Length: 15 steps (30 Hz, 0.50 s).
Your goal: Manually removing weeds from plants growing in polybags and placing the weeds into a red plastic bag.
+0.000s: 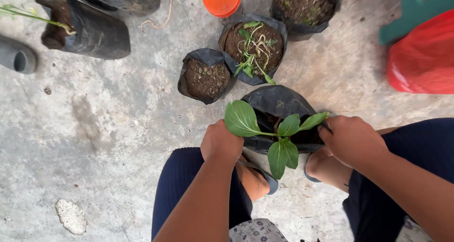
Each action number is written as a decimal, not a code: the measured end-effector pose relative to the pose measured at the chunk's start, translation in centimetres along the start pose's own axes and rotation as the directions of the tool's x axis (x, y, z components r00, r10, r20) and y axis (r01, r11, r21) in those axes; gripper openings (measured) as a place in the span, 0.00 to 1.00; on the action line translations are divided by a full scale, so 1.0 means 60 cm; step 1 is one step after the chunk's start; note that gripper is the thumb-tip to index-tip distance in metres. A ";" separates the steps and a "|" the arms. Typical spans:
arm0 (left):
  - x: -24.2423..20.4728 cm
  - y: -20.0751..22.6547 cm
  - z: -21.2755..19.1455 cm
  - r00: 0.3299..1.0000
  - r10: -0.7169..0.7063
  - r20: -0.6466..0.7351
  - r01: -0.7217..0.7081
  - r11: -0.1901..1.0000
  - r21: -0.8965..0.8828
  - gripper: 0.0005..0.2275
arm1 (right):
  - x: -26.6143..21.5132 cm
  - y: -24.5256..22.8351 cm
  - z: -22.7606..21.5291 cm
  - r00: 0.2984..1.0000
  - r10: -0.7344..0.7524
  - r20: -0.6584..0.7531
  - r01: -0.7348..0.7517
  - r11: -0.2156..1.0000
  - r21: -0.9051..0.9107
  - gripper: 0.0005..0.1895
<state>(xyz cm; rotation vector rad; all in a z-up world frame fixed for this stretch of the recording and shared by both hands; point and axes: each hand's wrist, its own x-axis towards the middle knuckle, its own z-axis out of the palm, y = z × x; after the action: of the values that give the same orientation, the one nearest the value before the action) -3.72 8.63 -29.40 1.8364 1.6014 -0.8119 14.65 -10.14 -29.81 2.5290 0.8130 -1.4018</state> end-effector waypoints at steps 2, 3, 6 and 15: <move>0.063 -0.007 0.032 0.999 0.028 0.025 -0.029 0.999 0.044 0.14 | 0.055 -0.008 0.026 1.000 0.022 -0.004 -0.022 1.000 -0.020 0.17; 0.092 -0.010 0.046 0.997 0.054 0.047 -0.058 0.995 0.081 0.15 | 0.081 -0.011 0.037 0.999 0.040 -0.013 -0.041 0.998 -0.044 0.16; 0.153 -0.003 0.071 0.992 0.043 0.115 -0.060 0.987 0.151 0.17 | 0.148 -0.018 0.065 0.999 0.024 0.024 -0.022 0.996 -0.082 0.16; 0.240 -0.010 0.153 0.993 -0.013 0.114 -0.006 0.987 0.164 0.18 | 0.227 0.003 0.141 0.987 0.125 0.100 -0.118 0.990 -0.077 0.19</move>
<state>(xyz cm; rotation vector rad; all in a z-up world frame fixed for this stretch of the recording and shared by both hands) -3.59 11.17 -46.28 1.8624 1.5040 -1.0592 14.14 -8.08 -45.72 2.3862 0.6663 -1.4256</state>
